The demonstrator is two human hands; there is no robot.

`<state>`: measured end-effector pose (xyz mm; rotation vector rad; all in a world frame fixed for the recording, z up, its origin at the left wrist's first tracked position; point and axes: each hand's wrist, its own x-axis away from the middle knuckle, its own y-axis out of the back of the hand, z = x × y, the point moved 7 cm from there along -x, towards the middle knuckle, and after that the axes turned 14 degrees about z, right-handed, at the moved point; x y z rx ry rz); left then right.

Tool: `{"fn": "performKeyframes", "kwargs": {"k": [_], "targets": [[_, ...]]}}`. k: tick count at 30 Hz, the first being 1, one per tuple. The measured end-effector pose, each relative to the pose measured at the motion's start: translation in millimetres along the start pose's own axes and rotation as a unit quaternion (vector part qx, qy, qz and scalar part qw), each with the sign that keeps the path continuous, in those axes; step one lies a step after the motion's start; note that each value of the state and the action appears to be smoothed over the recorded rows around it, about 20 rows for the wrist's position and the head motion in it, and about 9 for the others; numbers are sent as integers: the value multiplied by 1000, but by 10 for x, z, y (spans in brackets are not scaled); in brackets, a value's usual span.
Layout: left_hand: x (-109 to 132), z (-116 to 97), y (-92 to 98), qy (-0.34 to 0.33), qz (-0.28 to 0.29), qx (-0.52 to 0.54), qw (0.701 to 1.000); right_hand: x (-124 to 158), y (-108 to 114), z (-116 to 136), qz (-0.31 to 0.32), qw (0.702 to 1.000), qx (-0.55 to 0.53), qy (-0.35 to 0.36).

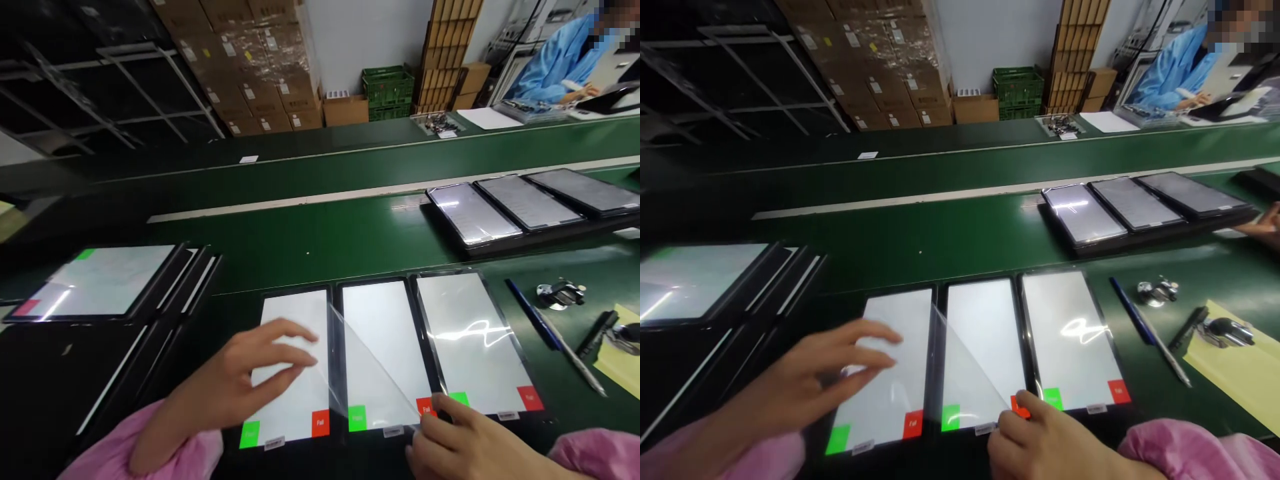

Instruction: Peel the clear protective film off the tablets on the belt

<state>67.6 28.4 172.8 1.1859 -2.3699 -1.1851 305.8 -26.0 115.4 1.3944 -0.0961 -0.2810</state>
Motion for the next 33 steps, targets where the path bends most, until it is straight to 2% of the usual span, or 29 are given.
{"fn": "performKeyframes", "kwargs": {"k": [3,6,8,11,12,14,18,21,25,28,31,33], "targets": [[-223,273,-20,42,-1,-20,999,0,33,-46,-39,998,41,-22],[-438,526,-335,98,30,15,995,-37,54,-99,-54,997,60,-6],[-563,589,-587,105,56,-26,993,-110,60,-201,-56,997,54,10],[-648,616,-813,99,103,-85,986,-298,40,-598,-43,998,-40,3],[-635,665,-804,119,109,-86,983,-365,31,-793,-45,996,-77,-11],[-548,829,-664,186,99,-86,974,-474,15,-1221,-64,989,-125,-45],[-278,1192,-280,302,36,-113,946,-459,3,-2053,-166,956,-178,-166],[-164,1350,-257,345,35,-129,929,-318,-43,-2366,-235,921,-209,-231],[-204,1392,-356,364,40,-151,918,-213,-121,-2407,-274,892,-251,-255],[-266,1331,-375,363,39,-169,915,-205,-141,-2384,-284,880,-279,-257],[-250,1084,-396,352,20,-204,913,-200,-143,-2395,-293,869,-299,-262],[-244,769,-503,301,16,-230,925,-194,-143,-2403,-296,864,-309,-265]]}}
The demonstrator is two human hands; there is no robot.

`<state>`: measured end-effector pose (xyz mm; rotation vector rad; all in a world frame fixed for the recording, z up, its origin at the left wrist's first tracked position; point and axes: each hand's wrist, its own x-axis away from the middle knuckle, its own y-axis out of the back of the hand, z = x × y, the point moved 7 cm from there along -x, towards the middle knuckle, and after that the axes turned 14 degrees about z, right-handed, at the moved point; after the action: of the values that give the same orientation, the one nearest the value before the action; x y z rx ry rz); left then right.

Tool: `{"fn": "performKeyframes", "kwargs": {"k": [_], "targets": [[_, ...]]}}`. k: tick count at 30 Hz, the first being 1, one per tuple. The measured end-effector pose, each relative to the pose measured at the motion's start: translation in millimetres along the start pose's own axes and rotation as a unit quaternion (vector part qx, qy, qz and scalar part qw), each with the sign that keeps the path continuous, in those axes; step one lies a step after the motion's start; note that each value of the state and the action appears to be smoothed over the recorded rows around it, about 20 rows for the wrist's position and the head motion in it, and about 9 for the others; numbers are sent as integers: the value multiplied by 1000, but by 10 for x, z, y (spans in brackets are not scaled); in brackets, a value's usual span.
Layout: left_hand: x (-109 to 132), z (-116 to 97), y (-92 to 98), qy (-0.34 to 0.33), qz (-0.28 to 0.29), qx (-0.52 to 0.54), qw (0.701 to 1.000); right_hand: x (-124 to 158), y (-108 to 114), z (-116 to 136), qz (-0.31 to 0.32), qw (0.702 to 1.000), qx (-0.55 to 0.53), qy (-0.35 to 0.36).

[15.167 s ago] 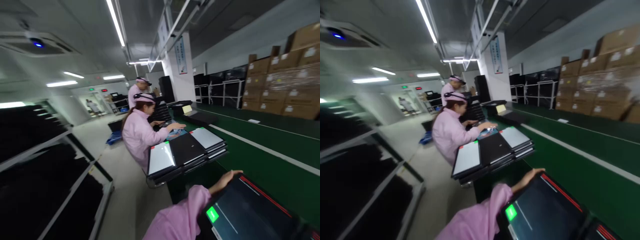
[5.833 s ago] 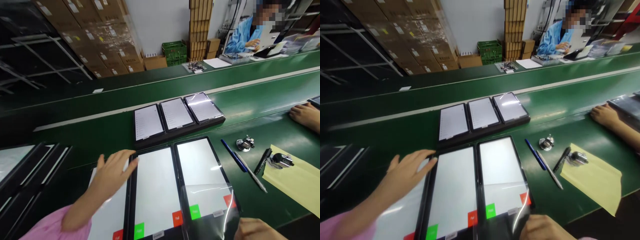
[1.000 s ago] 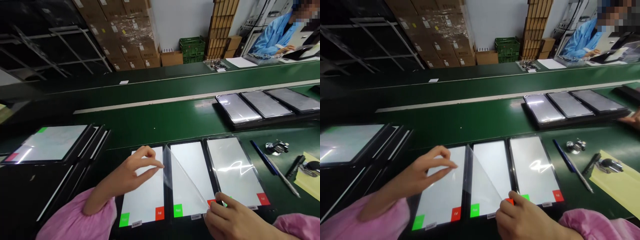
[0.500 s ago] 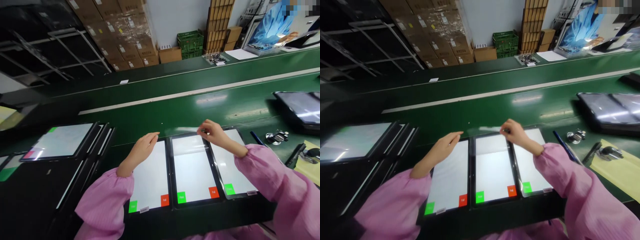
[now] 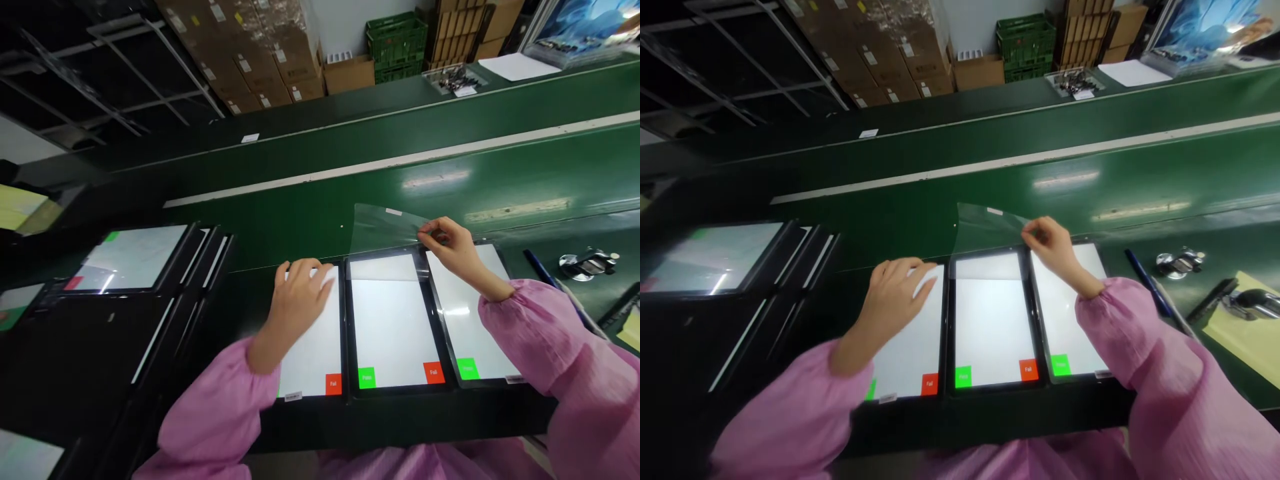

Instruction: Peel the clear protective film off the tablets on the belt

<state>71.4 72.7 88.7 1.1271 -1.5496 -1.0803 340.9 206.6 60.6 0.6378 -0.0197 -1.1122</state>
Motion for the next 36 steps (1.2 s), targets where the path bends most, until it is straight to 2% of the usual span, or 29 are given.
{"fn": "performKeyframes", "kwargs": {"k": [4,6,8,11,14,16,18,22,25,28,31,33,36], "targets": [[451,-778,-156,-218,-20,-71,973,9,-1,9,2,1000,-10,-11],[602,-971,-288,-231,-34,-100,967,18,-1,22,2,1000,-11,-17],[730,-1032,-373,-216,-48,-91,971,26,1,30,4,1000,-13,-24],[987,-1031,-376,-261,-23,-9,965,34,14,20,6,999,-20,-37],[1217,-878,-218,-287,14,104,952,39,31,-2,6,998,-31,-50],[1295,-683,-92,-245,-13,130,961,41,41,-2,3,998,-41,-55],[1345,-510,-37,-189,-64,88,976,44,57,19,-6,997,-58,-56],[1424,-422,-167,-139,-127,-5,982,51,115,94,-41,993,-93,-53],[1481,-431,-265,-115,-156,-10,981,71,192,129,-95,989,-105,-41],[1454,-346,-273,-107,-164,4,981,87,236,123,-133,984,-117,-32],[1217,-150,-164,-148,-176,7,973,84,231,116,-136,983,-121,-34],[868,77,-85,-127,-153,19,980,84,229,123,-138,982,-124,-36],[197,408,-79,-19,-35,52,998,88,232,141,-142,981,-128,-37]]}}
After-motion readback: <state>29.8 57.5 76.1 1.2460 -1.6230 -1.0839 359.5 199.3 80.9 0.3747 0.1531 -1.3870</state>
